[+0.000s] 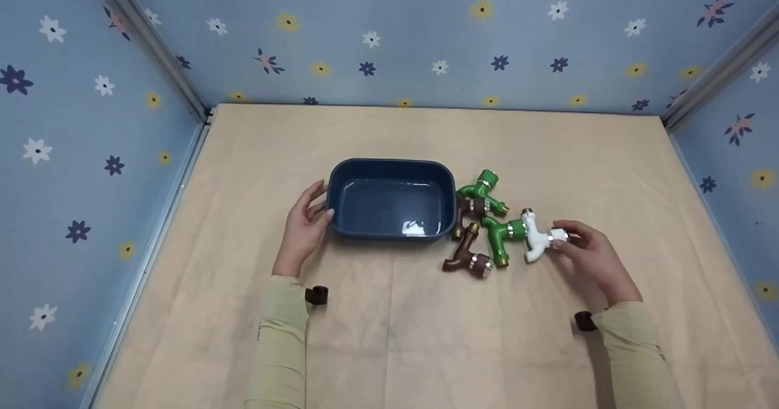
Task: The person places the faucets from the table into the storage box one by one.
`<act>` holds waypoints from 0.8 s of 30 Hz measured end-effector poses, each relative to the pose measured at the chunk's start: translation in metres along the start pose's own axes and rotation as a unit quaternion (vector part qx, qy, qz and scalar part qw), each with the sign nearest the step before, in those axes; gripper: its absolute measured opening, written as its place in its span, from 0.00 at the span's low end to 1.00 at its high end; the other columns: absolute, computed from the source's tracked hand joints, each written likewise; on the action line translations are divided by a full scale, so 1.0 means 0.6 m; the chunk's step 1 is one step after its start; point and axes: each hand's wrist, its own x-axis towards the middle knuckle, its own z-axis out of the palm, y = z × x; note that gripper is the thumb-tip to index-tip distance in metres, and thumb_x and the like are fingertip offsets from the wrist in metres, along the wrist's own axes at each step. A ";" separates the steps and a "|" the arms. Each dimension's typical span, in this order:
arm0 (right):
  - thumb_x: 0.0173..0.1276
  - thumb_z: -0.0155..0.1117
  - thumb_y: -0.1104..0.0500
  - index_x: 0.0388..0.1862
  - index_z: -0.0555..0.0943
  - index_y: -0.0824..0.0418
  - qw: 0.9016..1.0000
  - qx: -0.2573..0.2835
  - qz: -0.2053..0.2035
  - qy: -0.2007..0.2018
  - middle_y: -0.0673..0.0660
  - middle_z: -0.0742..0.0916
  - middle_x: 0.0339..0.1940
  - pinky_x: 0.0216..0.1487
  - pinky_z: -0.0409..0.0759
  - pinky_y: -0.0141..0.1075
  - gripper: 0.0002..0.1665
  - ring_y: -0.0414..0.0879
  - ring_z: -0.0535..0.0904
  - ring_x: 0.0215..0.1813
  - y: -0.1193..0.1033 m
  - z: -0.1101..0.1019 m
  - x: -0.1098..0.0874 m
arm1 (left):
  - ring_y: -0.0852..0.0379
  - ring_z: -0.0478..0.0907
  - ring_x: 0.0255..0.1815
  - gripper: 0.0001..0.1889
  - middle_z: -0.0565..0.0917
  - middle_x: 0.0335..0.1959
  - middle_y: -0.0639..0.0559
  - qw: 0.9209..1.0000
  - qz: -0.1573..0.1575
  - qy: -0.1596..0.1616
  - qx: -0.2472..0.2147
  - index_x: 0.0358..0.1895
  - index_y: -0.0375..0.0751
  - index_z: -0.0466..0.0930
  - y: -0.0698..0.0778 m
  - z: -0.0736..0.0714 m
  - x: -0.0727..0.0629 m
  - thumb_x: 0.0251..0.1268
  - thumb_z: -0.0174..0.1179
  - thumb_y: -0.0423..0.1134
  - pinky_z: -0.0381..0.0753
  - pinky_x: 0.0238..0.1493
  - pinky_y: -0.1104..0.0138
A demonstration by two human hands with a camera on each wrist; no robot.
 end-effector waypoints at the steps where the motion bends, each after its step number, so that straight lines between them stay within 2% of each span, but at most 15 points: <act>1: 0.68 0.64 0.54 0.64 0.71 0.66 1.000 0.001 0.003 -0.004 0.63 0.75 0.62 0.51 0.76 0.24 0.30 0.44 0.75 0.58 0.000 -0.002 -0.002 | 0.41 0.67 0.65 0.32 0.64 0.68 0.38 1.000 0.001 -0.001 0.001 0.73 0.35 0.56 0.000 0.000 0.000 0.66 0.54 0.22 0.70 0.63 0.59; 7: 0.68 0.64 0.54 0.64 0.71 0.64 1.000 -0.005 0.016 -0.015 0.62 0.75 0.60 0.49 0.78 0.27 0.28 0.43 0.77 0.55 0.002 -0.012 -0.013 | 0.41 0.68 0.64 0.32 0.66 0.67 0.39 1.000 -0.005 0.004 0.005 0.72 0.34 0.57 0.002 0.001 0.000 0.66 0.54 0.22 0.71 0.62 0.60; 12: 0.68 0.64 0.54 0.63 0.72 0.66 1.000 0.007 0.014 -0.005 0.63 0.75 0.60 0.49 0.78 0.26 0.28 0.41 0.78 0.54 0.007 -0.018 -0.018 | 0.43 0.68 0.64 0.31 0.66 0.67 0.40 1.000 -0.021 0.006 0.012 0.72 0.35 0.57 0.002 0.000 0.001 0.67 0.54 0.24 0.72 0.62 0.62; 24: 0.67 0.65 0.54 0.62 0.72 0.69 1.000 0.020 0.007 0.020 0.63 0.75 0.60 0.49 0.77 0.24 0.30 0.37 0.77 0.53 0.011 -0.025 -0.031 | 0.46 0.69 0.64 0.28 0.66 0.68 0.42 0.999 -0.035 0.009 0.008 0.70 0.33 0.61 0.003 0.002 0.001 0.67 0.55 0.24 0.72 0.60 0.67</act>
